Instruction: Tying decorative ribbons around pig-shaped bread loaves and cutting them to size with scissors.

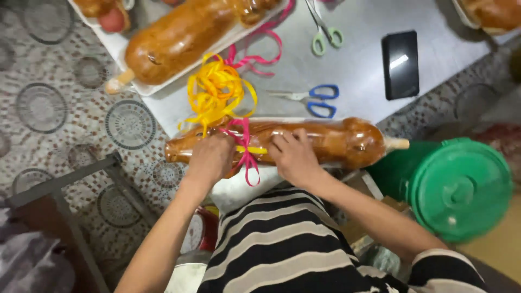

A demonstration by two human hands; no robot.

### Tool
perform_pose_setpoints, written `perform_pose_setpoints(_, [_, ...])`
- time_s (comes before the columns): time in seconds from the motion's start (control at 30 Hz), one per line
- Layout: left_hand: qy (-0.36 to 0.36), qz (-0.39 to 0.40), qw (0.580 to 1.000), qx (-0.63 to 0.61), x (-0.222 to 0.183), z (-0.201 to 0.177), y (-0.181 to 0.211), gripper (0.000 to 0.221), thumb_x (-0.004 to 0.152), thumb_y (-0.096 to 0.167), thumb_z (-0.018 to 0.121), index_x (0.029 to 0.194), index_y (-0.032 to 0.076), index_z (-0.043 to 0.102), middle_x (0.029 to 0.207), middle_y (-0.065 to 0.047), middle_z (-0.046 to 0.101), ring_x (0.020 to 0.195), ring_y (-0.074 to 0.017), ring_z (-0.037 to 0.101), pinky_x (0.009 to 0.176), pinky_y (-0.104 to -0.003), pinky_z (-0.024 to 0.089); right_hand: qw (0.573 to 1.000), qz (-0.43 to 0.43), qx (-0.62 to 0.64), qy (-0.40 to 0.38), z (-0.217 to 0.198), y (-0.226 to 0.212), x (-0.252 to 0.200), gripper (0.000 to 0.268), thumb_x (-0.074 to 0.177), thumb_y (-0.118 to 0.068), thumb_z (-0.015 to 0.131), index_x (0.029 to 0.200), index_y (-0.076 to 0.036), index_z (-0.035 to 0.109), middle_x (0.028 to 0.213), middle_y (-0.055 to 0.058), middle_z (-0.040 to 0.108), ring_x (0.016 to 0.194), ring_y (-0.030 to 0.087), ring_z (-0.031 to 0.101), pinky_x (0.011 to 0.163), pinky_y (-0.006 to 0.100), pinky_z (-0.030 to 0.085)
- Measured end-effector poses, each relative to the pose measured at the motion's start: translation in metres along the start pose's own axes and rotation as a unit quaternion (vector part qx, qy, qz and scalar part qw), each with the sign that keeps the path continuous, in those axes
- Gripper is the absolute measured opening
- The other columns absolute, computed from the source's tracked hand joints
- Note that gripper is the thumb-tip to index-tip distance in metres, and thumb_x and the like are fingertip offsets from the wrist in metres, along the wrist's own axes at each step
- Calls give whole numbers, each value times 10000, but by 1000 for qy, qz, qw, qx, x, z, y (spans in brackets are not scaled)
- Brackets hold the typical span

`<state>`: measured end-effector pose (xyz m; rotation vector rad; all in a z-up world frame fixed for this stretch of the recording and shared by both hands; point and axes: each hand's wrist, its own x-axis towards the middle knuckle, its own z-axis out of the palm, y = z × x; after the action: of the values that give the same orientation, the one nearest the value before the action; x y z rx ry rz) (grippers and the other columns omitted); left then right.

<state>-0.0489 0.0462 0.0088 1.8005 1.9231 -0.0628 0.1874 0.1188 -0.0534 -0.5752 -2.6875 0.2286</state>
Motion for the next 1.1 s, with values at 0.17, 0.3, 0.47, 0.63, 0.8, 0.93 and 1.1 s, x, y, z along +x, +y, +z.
perform_pose_setpoints(0.17, [-18, -41, 999, -1, -1, 3, -3, 194, 913, 226, 638, 874, 91, 773, 812, -151, 734, 833, -399, 749, 734, -498, 586, 999, -12, 27, 33, -19, 6, 13, 199, 936, -96, 529, 751, -132, 593, 790, -19, 499, 743, 207, 532, 785, 391, 351])
perform_pose_setpoints(0.3, [-9, -100, 989, -113, -8, -16, 12, 237, 926, 275, 649, 872, 87, 782, 808, -176, 740, 873, -442, 736, 775, -525, 575, 998, -9, 62, -3, -30, 14, 20, 183, 979, -219, 552, 825, -165, 636, 848, -14, 565, 822, 200, 585, 806, 393, 356])
perform_pose_setpoints(0.47, [28, -181, 932, -313, -13, 2, 25, 245, 959, 259, 602, 933, 91, 779, 890, -209, 751, 982, -455, 715, 845, -519, 558, 991, -70, 113, -23, -20, 15, 33, 203, 929, -232, 552, 736, -178, 582, 781, -23, 529, 768, 209, 567, 769, 380, 369])
perform_pose_setpoints(0.63, [96, -223, 821, -516, -8, 49, 25, 258, 953, 119, 590, 1125, 50, 769, 644, -107, 678, 454, -174, 641, 532, -305, 551, 976, -124, 174, -39, -45, 0, 77, 284, 998, -241, 557, 724, -180, 596, 755, -46, 526, 738, 198, 562, 749, 356, 371])
perform_pose_setpoints(0.8, [203, -212, 779, -554, -12, 81, 41, 208, 867, 47, 636, 983, 58, 808, 909, -165, 765, 917, -257, 684, 855, -426, 550, 933, -165, 306, -92, -51, 4, 117, 263, 1014, -213, 547, 768, -134, 595, 784, 50, 570, 785, 313, 622, 706, 406, 442])
perform_pose_setpoints(0.93, [217, -289, 691, -626, -10, 89, 57, 225, 870, 191, 761, 1037, 46, 802, 910, -95, 761, 856, -186, 645, 789, -365, 549, 863, -108, 460, -178, -30, 15, 116, 158, 974, -133, 617, 828, -78, 639, 823, 140, 655, 841, 429, 666, 713, 471, 506])
perform_pose_setpoints(1.1, [316, -343, 744, -478, -6, 80, 65, 106, 812, 220, 789, 883, 148, 823, 840, -94, 739, 845, -281, 732, 772, -368, 567, 839, 61, 472, -262, 5, 19, 111, 122, 969, -174, 665, 998, -141, 778, 917, 129, 778, 921, 351, 743, 801, 449, 566])
